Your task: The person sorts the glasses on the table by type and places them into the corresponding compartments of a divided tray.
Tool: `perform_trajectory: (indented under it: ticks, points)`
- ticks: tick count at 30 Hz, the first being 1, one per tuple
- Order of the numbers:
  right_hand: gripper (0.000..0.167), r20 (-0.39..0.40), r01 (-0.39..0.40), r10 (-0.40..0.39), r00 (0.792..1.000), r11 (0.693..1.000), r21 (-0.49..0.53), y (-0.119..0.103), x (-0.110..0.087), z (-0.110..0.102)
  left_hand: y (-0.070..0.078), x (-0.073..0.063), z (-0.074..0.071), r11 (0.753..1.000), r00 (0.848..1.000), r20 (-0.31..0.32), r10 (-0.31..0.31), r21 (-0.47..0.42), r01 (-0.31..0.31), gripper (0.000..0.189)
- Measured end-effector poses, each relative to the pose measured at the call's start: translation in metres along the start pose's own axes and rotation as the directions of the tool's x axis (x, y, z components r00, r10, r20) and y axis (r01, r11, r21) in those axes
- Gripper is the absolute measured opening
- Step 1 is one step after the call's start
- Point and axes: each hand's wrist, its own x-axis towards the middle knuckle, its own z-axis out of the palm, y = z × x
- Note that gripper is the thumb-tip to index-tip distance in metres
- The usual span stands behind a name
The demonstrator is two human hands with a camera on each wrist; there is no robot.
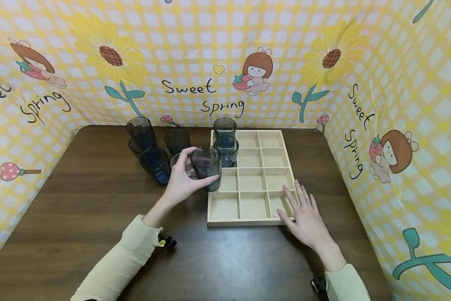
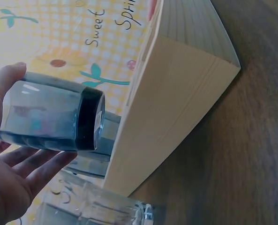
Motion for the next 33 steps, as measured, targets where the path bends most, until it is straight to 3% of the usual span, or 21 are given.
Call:
perform_trajectory:
  ticks: [6, 16, 33]
  points:
    - [0.077, -0.003, 0.001, -0.001, 1.000, 1.000, -0.010, 0.000, 0.002, -0.001, -0.003, 0.006, 0.013, 1.000, 1.000, -0.007, 0.005, 0.011, -0.005, 0.091]
    - [0.077, -0.010, 0.000, 0.000, 1.000, 1.000, -0.003, -0.002, 0.001, -0.002, -0.005, 0.007, 0.038, 1.000, 0.999, 0.051, -0.008, -0.023, 0.009, 0.093]
    - [0.077, -0.037, 0.008, -0.008, 0.999, 1.000, -0.004, -0.001, 0.000, 0.003, -0.019, 0.001, 0.050, 0.983, 0.997, 0.077, 0.017, 0.180, -0.031, 0.094]
